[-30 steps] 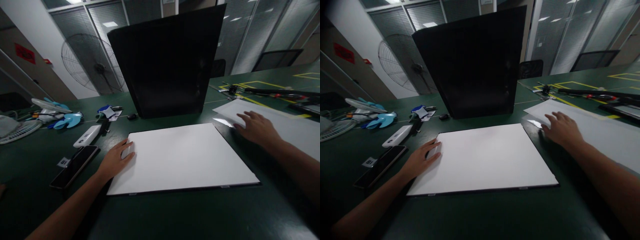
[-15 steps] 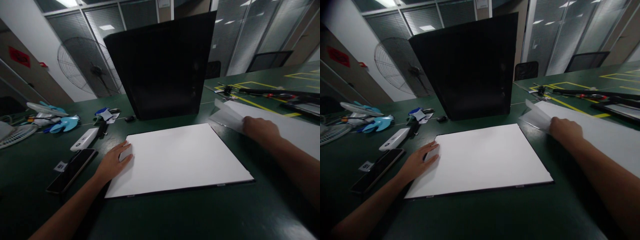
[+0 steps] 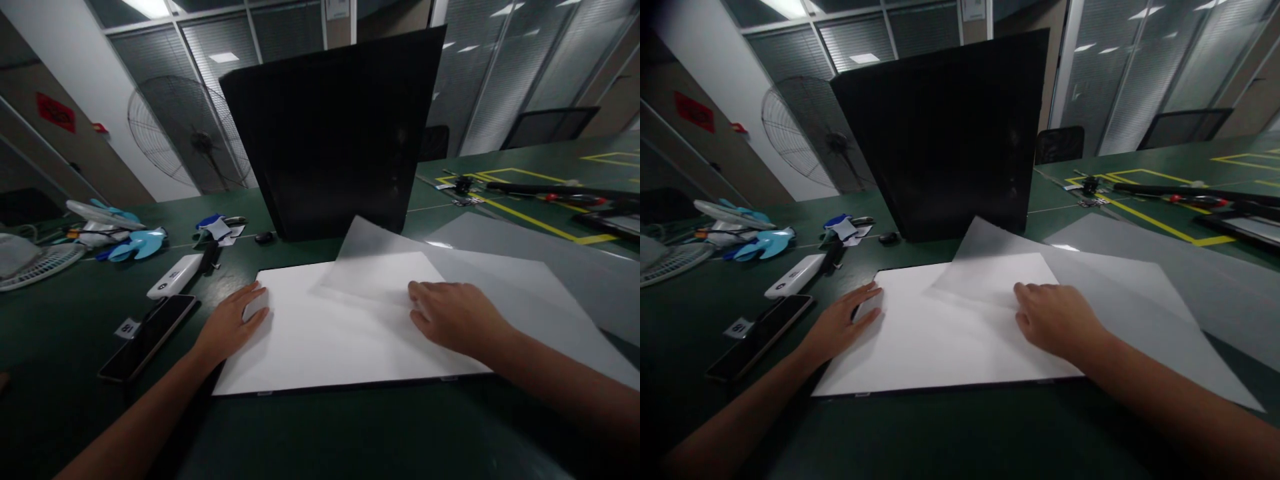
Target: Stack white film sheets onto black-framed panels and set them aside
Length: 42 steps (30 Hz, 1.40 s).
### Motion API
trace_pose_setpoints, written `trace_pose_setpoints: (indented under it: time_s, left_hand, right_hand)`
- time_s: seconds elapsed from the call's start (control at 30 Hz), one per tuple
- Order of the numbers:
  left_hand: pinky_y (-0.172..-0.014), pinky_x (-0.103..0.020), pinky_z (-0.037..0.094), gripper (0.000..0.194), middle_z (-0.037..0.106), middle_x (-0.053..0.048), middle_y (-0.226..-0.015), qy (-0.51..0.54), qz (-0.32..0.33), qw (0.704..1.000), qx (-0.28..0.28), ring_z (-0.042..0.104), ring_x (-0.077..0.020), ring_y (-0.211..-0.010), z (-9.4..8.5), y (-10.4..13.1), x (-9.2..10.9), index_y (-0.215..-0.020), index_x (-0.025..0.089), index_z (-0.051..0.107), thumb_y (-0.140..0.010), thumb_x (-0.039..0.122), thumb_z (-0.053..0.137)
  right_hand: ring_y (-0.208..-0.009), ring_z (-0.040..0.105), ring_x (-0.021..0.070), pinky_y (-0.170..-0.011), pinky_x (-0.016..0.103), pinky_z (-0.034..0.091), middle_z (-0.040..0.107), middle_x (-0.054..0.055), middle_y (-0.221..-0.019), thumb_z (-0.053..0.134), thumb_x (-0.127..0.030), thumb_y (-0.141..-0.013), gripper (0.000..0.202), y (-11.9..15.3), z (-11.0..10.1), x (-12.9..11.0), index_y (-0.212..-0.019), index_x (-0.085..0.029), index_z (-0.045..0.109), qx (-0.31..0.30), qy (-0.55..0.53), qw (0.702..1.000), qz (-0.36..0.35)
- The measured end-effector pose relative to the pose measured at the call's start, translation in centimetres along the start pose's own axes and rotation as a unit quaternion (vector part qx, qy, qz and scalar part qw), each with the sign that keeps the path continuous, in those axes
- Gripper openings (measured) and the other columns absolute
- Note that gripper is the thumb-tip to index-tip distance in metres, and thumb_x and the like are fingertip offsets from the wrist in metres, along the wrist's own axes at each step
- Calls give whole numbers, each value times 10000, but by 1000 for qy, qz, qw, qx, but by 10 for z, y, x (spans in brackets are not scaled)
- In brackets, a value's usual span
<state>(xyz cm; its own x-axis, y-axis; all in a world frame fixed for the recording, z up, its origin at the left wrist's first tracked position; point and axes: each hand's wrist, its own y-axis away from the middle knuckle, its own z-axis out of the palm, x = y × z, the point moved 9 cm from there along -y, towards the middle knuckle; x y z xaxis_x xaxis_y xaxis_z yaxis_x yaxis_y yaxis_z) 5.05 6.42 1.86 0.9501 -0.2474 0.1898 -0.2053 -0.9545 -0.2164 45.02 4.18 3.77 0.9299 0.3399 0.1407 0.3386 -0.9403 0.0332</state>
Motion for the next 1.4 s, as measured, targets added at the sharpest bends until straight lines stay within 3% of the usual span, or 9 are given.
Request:
trace_pose_setpoints:
  time_s: [0.17,0.3,0.43,0.63,0.77,0.93,1.23,1.33,1.4]
  left_hand:
    - [-1239,-519,374,685,566,-109,-1567,17,0,1000,2,528,-318,-1453,-1,0,0,-1413,193,667,-1037,652,324]
    - [-1234,-545,373,736,553,-125,-1577,20,-2,1000,-5,518,-329,-1458,1,0,-1,-1424,179,650,-1015,706,341]
    - [-1229,-548,380,796,554,-162,-1569,7,-7,1000,-8,524,-346,-1448,3,-1,-1,-1462,141,600,-947,734,477]
    - [-1214,-537,412,650,584,-138,-1545,4,27,1000,6,552,-341,-1424,2,-1,-1,-1447,178,608,-964,601,505]
    - [-1229,-532,393,582,561,-119,-1569,9,44,999,6,533,-322,-1443,4,0,-5,-1457,198,601,-950,468,505]
    - [-1220,-569,383,563,552,-134,-1575,24,33,999,6,521,-328,-1449,4,0,-5,-1438,191,616,-980,473,451]
    - [-1210,-574,397,648,520,-154,-1597,19,3,1000,-3,523,-363,-1443,2,-1,-3,-1432,189,639,-965,611,483]
    - [-1217,-565,391,625,530,-139,-1593,19,8,1000,3,519,-364,-1449,2,-1,-4,-1429,202,646,-966,589,485]
    - [-1223,-552,387,613,537,-133,-1589,20,12,1000,1,519,-357,-1452,3,-1,-4,-1432,203,644,-964,571,497]
  right_hand:
    - [-1311,596,351,-1081,569,501,607,153,-1461,481,-430,-1022,495,19,-3,-68,-1395,-157,660,51,-90,972,-209]
    - [-1442,482,359,-1161,626,421,452,106,-1610,513,-562,-1018,610,31,-8,-83,-1519,-219,572,24,-176,944,-279]
    - [-1457,477,304,-1165,552,445,376,60,-1660,541,-521,-1026,578,36,-14,-86,-1560,-302,519,23,-238,915,-326]
    - [-1450,480,305,-1195,570,400,512,99,-1570,408,-484,-1069,505,6,-5,-32,-1416,-220,662,150,-175,964,-131]
    - [-1512,387,354,-1220,591,359,400,132,-1644,393,-657,-1026,684,-5,15,-1,-1509,-211,583,140,-113,983,-21]
    - [-1509,393,348,-1221,582,360,407,141,-1638,350,-757,-998,804,-5,25,-5,-1575,-218,500,89,-99,991,-27]
    - [-1480,423,369,-1185,628,372,438,144,-1619,376,-755,-998,774,-2,17,-14,-1559,-243,522,89,-114,988,-56]
    - [-1447,466,343,-1173,607,391,479,125,-1590,368,-706,-1026,703,-9,17,-1,-1535,-255,545,97,-130,985,-61]
    - [-1427,480,338,-1162,605,397,497,127,-1572,350,-657,-1047,665,-17,19,27,-1520,-236,554,117,-124,985,-34]
